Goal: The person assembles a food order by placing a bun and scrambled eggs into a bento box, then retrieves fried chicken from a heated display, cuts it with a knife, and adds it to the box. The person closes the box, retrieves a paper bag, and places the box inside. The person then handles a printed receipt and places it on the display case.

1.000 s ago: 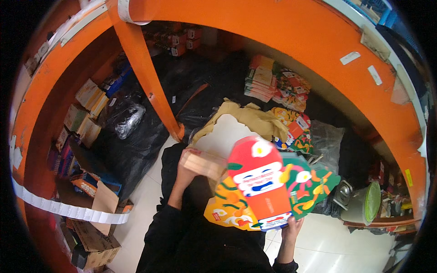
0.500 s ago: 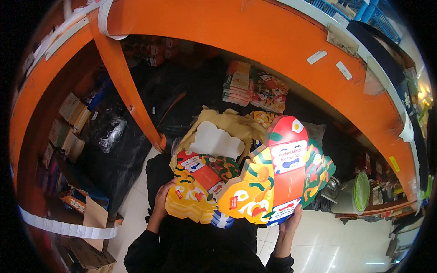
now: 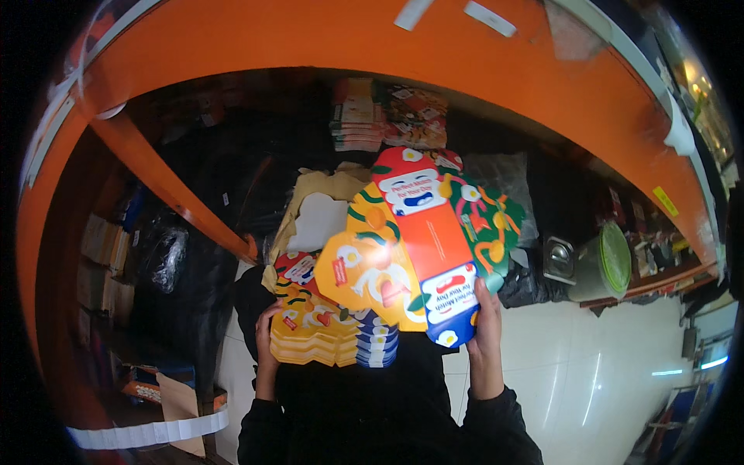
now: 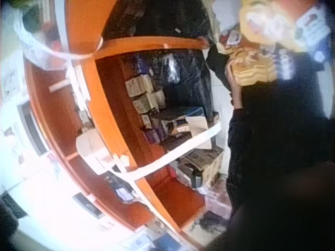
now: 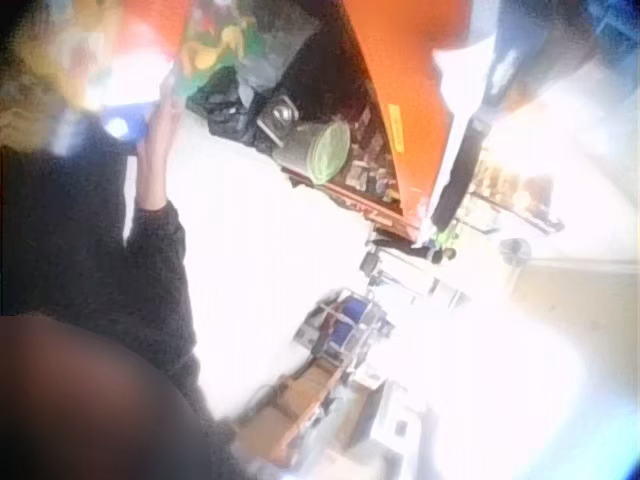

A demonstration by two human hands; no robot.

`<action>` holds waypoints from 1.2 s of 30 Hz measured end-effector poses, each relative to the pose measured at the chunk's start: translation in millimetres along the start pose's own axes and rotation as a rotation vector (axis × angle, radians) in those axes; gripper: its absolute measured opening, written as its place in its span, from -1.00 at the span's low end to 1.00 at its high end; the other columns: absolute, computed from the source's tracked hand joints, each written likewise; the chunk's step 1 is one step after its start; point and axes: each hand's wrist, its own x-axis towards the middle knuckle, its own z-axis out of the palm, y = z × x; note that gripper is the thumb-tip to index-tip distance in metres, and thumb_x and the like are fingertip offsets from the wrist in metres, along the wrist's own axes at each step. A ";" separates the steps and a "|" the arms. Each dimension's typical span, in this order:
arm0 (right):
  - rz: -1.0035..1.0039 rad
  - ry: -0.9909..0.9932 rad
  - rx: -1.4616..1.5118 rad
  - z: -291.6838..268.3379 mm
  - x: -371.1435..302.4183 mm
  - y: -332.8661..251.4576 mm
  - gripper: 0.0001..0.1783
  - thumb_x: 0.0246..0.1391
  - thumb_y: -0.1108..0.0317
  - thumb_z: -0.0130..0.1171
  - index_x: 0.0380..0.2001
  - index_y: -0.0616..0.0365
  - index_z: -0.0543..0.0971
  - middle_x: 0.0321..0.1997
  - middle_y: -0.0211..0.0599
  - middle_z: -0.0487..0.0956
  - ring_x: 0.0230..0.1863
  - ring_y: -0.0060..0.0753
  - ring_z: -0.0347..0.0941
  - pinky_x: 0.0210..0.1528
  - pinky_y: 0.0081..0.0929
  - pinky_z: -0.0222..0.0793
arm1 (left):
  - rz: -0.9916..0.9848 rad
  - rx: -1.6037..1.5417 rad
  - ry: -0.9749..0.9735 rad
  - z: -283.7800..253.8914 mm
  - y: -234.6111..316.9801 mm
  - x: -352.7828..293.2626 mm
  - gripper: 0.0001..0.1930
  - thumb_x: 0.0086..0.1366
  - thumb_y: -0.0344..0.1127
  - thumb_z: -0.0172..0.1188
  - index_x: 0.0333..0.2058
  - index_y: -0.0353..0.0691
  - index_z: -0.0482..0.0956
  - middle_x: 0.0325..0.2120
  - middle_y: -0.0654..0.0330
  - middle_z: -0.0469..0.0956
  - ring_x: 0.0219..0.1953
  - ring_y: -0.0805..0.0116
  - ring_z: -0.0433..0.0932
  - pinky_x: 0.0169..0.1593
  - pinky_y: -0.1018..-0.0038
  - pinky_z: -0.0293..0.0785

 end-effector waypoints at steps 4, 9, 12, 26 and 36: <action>0.060 0.066 0.030 8.4 2.1 2.4 -0.57 0.17 0.26 0.05 0.05 0.21 0.30 -0.07 -0.27 0.49 -0.11 -0.48 0.47 -0.08 -0.51 0.41 | -0.016 0.027 0.000 0.2 -3.3 -3.3 -0.63 0.01 -0.46 0.24 -0.17 -0.25 0.39 -0.05 -0.04 0.46 0.05 0.11 0.41 0.13 0.32 0.27; 0.002 0.110 -0.071 8.1 -3.6 7.4 -0.57 0.17 0.26 0.06 0.03 0.22 0.29 -0.08 -0.25 0.48 -0.13 -0.49 0.47 -0.09 -0.51 0.41 | -0.016 0.066 -0.029 -3.8 -7.0 -3.1 -0.63 0.04 -0.41 0.22 -0.14 -0.24 0.38 -0.02 -0.02 0.45 0.07 0.13 0.40 0.14 0.31 0.23; -0.026 0.097 -0.108 4.4 -5.6 5.3 -0.57 0.14 0.27 0.10 0.01 0.24 0.29 -0.09 -0.22 0.48 -0.15 -0.48 0.48 -0.10 -0.50 0.41 | -0.040 0.075 -0.067 -4.9 -8.6 -3.2 -0.61 0.05 -0.39 0.22 -0.11 -0.23 0.38 0.02 0.01 0.43 0.07 0.16 0.40 0.14 0.32 0.19; -0.049 0.042 -0.154 -7.5 -19.1 -5.9 -0.54 0.09 0.31 0.15 0.01 0.26 0.28 -0.10 -0.20 0.48 -0.15 -0.49 0.46 -0.08 -0.51 0.40 | -0.078 0.467 -0.182 -8.4 31.3 -12.2 -0.46 0.09 -0.32 0.20 0.08 -0.18 0.32 0.11 0.06 0.34 0.17 0.14 0.28 0.22 0.25 0.02; -0.063 0.091 -0.129 -8.6 -16.8 -3.4 -0.53 0.09 0.25 0.15 -0.01 0.27 0.30 -0.10 -0.20 0.47 -0.20 -0.50 0.48 -0.13 -0.54 0.42 | -0.111 0.557 -0.303 -21.5 39.9 -11.4 -0.37 0.08 -0.35 0.21 0.15 -0.20 0.24 0.14 0.05 0.30 0.24 0.19 0.18 0.26 0.24 -0.07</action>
